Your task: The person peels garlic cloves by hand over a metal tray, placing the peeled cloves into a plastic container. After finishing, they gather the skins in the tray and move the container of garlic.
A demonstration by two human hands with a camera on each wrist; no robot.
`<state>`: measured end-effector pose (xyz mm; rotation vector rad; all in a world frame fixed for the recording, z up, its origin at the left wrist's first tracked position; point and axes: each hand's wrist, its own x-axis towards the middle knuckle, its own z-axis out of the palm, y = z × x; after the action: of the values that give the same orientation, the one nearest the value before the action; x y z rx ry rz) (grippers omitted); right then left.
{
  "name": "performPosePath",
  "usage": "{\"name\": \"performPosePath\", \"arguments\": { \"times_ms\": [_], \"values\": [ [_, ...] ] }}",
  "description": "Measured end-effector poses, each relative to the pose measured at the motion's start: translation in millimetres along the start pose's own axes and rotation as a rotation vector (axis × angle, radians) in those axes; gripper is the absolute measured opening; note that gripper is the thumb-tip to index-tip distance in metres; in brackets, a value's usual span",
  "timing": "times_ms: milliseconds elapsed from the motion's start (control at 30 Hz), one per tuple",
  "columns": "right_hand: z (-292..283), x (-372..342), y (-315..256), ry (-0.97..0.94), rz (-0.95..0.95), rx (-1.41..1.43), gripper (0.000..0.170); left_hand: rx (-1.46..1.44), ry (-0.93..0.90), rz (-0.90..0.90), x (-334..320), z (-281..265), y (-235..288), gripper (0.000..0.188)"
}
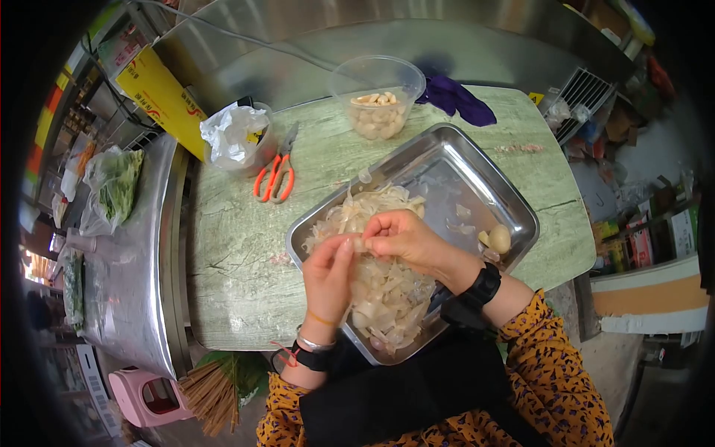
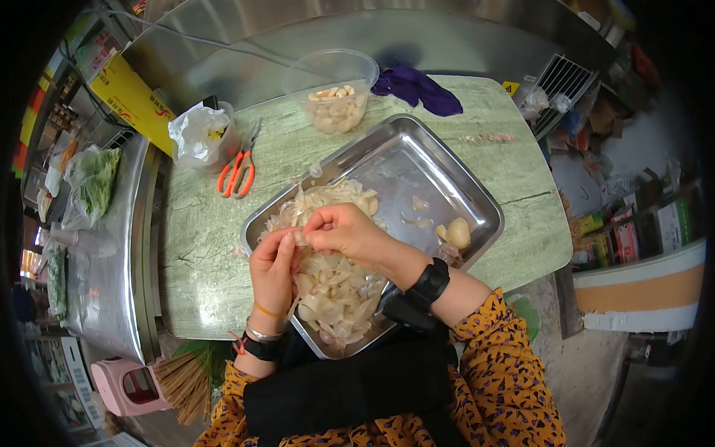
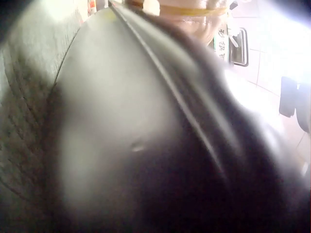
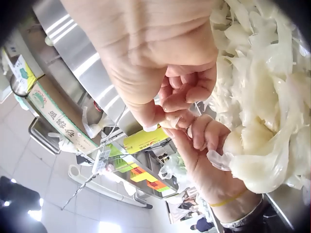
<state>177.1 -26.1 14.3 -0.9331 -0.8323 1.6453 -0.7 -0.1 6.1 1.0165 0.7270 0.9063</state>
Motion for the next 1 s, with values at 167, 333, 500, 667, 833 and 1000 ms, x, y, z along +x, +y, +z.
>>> {"name": "performPosePath", "arguments": {
  "times_ms": [167, 333, 500, 667, 833, 1000],
  "values": [
    [5, -2, -1, 0.060, -0.147, -0.223, 0.006, 0.316, 0.025, 0.169, 2, 8, -8, 0.021],
    [-2, -1, -8, 0.055, -0.072, -0.152, 0.004, -0.005, -0.029, -0.034, 0, -1, 3, 0.027],
    [-21, 3, -3, 0.113, -0.088, -0.130, 0.007, -0.125, -0.024, 0.029, -1, 1, 6, 0.028],
    [-1, 6, 4, 0.144, -0.279, -0.439, 0.018, -0.115, -0.003, 0.000, 0, 4, 8, 0.019],
    [6, 2, -6, 0.060, -0.234, -0.291, 0.023, -0.153, -0.047, 0.017, 2, -3, 1, 0.023],
    [1, 5, -1, 0.134, -0.156, -0.348, 0.022, -0.262, -0.059, -0.006, 6, -12, 8, 0.038]
  ]
}}
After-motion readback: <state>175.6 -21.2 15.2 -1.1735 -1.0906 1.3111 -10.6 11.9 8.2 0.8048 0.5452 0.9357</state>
